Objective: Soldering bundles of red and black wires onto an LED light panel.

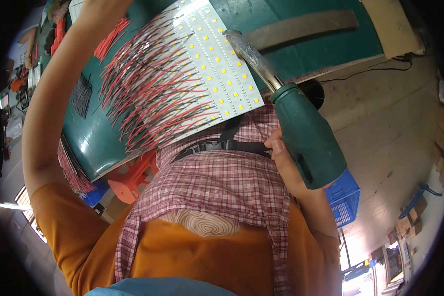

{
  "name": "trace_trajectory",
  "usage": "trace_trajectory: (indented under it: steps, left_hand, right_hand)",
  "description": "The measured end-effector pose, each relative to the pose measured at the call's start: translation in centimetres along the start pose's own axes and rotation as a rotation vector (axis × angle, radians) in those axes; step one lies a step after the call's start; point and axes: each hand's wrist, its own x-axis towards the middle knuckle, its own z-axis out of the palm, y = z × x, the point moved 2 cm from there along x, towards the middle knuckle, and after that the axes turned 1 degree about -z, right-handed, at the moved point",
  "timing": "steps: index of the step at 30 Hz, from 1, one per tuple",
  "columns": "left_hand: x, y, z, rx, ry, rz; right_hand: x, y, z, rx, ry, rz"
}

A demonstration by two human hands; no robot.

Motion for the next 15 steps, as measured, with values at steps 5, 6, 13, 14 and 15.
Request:
trace_trajectory:
  steps: [5,6,13,14,15]
  left_hand:
    - [-8.2,2.4,-5.8,-0.899,0.584,-0.053]
    - [-10.0,4.4,-6.8,-0.983,0.553,-0.052]
    - [-13.4,12.8,-10.6,-1.139,0.696,-0.132]
    - [-13.3,13.2,-10.6,-1.149,0.730,-0.147]
    - [-13.3,13.9,-10.5,-1.152,0.728,-0.147]
  right_hand:
    - [-2.2,1.1,-1.4,0.074,-0.049,0.069]
    - [-2.3,1.3,-1.6,0.090,-0.066,0.088]
    - [-2.7,1.1,-2.5,0.271,-0.163,0.136]
    - [-2.9,1.4,-2.7,0.285,-0.159,0.120]
    - [-3.1,1.7,-3.0,0.299,-0.154,0.104]
